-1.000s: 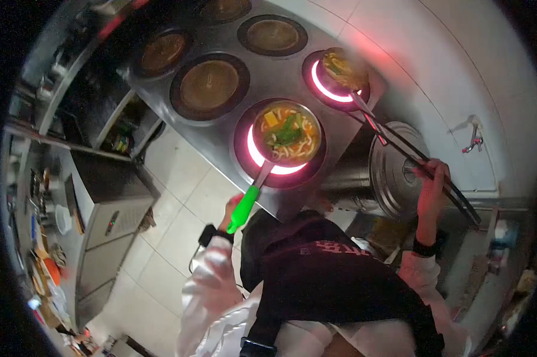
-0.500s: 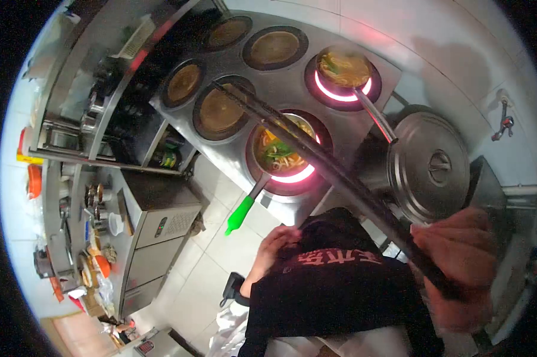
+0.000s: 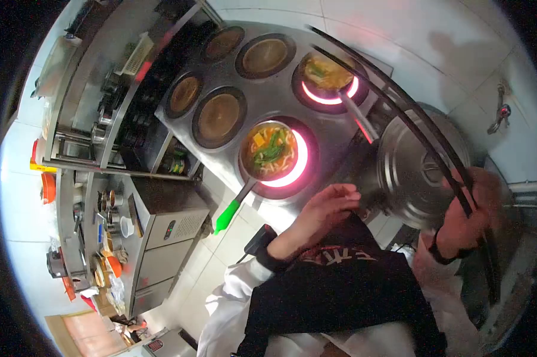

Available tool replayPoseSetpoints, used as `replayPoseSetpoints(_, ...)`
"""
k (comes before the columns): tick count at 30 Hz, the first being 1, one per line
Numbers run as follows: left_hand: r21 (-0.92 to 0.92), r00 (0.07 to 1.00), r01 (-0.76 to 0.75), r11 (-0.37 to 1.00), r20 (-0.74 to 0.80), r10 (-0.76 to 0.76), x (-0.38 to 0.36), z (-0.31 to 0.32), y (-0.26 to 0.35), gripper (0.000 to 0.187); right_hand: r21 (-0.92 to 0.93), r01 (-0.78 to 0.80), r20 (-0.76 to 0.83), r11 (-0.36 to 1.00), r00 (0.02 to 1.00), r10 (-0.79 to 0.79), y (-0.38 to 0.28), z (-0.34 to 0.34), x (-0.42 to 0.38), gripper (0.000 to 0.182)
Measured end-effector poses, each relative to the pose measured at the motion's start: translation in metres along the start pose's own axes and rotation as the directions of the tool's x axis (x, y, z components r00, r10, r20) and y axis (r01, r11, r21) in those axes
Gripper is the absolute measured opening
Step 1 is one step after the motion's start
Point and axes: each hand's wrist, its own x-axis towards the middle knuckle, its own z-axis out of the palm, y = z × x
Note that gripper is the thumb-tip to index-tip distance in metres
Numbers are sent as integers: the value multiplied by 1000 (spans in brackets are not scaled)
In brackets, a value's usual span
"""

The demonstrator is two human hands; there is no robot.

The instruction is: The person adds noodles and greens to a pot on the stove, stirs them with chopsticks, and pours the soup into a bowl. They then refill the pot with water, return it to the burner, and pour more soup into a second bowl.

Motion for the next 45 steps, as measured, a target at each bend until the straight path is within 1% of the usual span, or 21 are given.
replayPoseSetpoints(3, -42, 997, -36, 998, -65, 33, 59, -21, -24, 30, -2, -265, -222, 964, 940, 258, 44, -33, -24, 31)
replayPoseSetpoints(5, -65, 994, -65, 996, -93, 59, 110, -41, -38, 30, 51, -385, -426, 922, 826, 369, 66, -63, -44, 30)
replayPoseSetpoints(6, -79, 991, -82, 994, -116, 72, 136, -47, -42, 27, 62, -443, -412, 894, 805, 427, 76, -83, -54, 29)
replayPoseSetpoints(8, -98, 986, -120, 988, -126, 107, 186, -60, -47, 26, 71, -478, -389, 875, 795, 466, 85, -112, -64, 29)
replayPoseSetpoints(10, -4, 966, -135, 991, -224, 131, 224, -63, -44, 23, 65, -479, -415, 875, 785, 461, 85, -130, -64, 27)
replayPoseSetpoints(11, -11, 966, -157, 988, -212, 151, 235, -58, -41, 23, 62, -473, -420, 879, 786, 453, 84, -138, -62, 27)
replayPoseSetpoints(13, -139, 935, -276, 951, -268, 233, 251, -43, -33, 26, 79, -494, -417, 866, 773, 479, 79, -143, -58, 27)
replayPoseSetpoints(14, -157, 916, -343, 926, -276, 292, 258, -38, -30, 23, 73, -483, -410, 873, 783, 467, 80, -148, -55, 27)
replayPoseSetpoints(15, -165, 915, -349, 922, -272, 298, 259, -34, -28, 23, 86, -470, -416, 879, 785, 460, 81, -151, -54, 27)
replayPoseSetpoints(17, -209, 932, -259, 943, -311, 187, 257, -32, -25, 18, 97, -460, -417, 883, 787, 456, 81, -155, -50, 27)
replayPoseSetpoints(19, -194, 929, -259, 946, -319, 189, 256, -30, -25, 15, 131, -434, -367, 891, 814, 450, 76, -151, -45, 27)
replayPoseSetpoints(21, -177, 926, -256, 950, -327, 188, 254, -28, -23, 13, 164, -436, -380, 885, 800, 465, 76, -147, -42, 28)
replayPoseSetpoints(23, -399, 966, -193, 896, -240, 102, 251, -27, -21, 12, 194, -442, -390, 876, 784, 482, 78, -147, -40, 28)
replayPoseSetpoints(25, -378, 963, -191, 906, -252, 97, 251, -32, -21, 12, 210, -452, -282, 867, 821, 496, 84, -150, -37, 27)
replayPoseSetpoints(30, -282, 960, -188, 941, -256, 116, 253, -45, -25, 15, 180, -462, -253, 869, 831, 495, 92, -145, -29, 26)
replayPoseSetpoints(32, -226, 945, -203, 953, -300, 130, 248, -41, -23, 16, 156, -460, -224, 874, 846, 485, 89, -134, -24, 26)
replayPoseSetpoints(35, -253, 962, -200, 947, -236, 140, 255, -53, -28, 17, 135, -455, -290, 880, 832, 474, 90, -127, -23, 27)
replayPoseSetpoints(38, -219, 959, -195, 956, -249, 139, 251, -55, -27, 16, 96, -459, -276, 883, 840, 466, 97, -128, -28, 28)
replayPoseSetpoints(40, -234, 961, -190, 953, -243, 132, 252, -59, -29, 15, 130, -511, -310, 850, 793, 524, 102, -130, -33, 29)
replayPoseSetpoints(43, -262, 964, -181, 948, -240, 118, 249, -58, -27, 13, 73, -506, -333, 859, 800, 500, 102, -129, -32, 29)
replayPoseSetpoints(45, -276, 963, -175, 945, -246, 107, 248, -59, -26, 13, 87, -498, -319, 863, 806, 498, 100, -126, -29, 29)
